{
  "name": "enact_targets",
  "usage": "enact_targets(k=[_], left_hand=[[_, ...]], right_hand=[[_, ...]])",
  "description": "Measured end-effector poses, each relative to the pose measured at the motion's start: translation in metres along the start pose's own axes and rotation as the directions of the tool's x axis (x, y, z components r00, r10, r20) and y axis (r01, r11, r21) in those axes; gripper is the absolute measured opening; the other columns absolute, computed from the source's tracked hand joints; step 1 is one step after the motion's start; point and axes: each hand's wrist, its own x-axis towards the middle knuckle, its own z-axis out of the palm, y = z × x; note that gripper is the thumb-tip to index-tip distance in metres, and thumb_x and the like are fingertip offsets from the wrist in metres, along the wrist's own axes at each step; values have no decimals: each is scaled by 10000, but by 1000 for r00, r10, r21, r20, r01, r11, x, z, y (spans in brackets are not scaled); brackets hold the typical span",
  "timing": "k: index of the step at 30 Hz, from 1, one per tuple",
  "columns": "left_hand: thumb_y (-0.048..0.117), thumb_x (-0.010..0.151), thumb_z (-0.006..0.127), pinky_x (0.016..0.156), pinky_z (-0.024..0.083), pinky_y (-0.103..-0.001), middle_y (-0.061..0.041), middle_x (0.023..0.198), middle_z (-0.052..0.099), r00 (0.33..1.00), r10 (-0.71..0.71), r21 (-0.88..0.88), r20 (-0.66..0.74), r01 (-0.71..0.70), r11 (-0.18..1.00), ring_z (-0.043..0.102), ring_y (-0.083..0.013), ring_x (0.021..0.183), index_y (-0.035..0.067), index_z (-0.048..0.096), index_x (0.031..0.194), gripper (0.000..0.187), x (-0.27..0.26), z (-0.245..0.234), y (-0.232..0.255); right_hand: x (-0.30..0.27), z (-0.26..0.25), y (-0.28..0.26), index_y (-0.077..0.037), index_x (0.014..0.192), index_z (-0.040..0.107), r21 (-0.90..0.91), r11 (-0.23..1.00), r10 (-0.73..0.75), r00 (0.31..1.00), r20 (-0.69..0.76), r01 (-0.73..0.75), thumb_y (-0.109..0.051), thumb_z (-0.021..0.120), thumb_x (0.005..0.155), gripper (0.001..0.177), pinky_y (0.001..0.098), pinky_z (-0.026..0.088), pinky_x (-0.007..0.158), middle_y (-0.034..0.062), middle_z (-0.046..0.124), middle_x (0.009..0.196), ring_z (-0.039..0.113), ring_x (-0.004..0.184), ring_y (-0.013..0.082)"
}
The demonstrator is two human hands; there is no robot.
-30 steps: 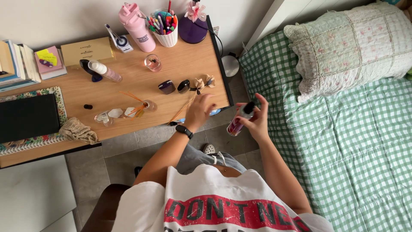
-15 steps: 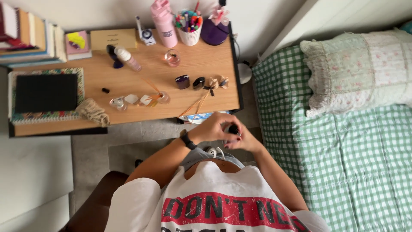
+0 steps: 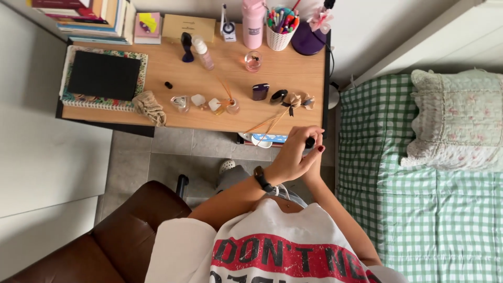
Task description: The person assembles a reed diffuser by pouring liquids from two bottles into a small glass jar, then inserting reed sticks. They handle a decorative paper flower and place the finished diffuser on a wall shelf.
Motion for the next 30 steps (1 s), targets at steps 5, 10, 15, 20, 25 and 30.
enact_targets(k=[5,10,15,20,25,30], left_hand=[[47,827,529,928,397,-434,-159,1097,528,985,149,-97,82,-140,985,482,-369,1094,-8,477,1109,292,0,-36,12],[137,771,676,890,431,-343,-45,996,607,994,71,-66,-81,-76,995,565,-254,1014,88,582,1018,269,4,-63,26],[169,717,740,584,479,-211,-22,862,594,956,104,73,-274,-87,994,510,-120,635,109,610,979,298,10,-87,40],[133,688,764,583,505,-208,-50,869,622,972,34,-62,-233,-50,997,574,-133,640,82,626,964,313,10,-94,53],[101,712,739,534,507,-205,-78,888,623,941,154,114,-301,-124,986,588,-151,630,51,616,960,281,6,-103,62],[76,697,752,529,512,-216,-120,845,619,937,88,27,-337,-84,996,611,-170,667,5,589,982,336,5,-123,65]], right_hand=[[0,6,8,-59,1023,469,-146,989,-44,987,-154,21,-96,701,670,424,333,449,802,104,582,867,557,830,208],[-5,12,-5,-94,1130,417,-380,924,-16,994,-109,-27,-167,828,552,712,383,476,720,147,623,915,610,861,307],[-7,19,-25,-104,1049,426,-471,882,-73,992,-98,18,-194,827,579,625,381,477,730,96,637,862,617,816,287],[-9,14,-23,-89,1025,447,-481,876,-100,989,-111,34,-191,832,580,597,383,480,731,102,629,845,613,810,281],[-8,11,-29,-67,1030,436,-443,894,-117,988,-99,61,-119,805,598,570,408,465,743,136,617,845,609,796,321],[-6,6,-25,-64,1000,449,-449,890,-133,986,-100,75,-95,812,582,555,392,465,745,111,635,819,619,782,298]])
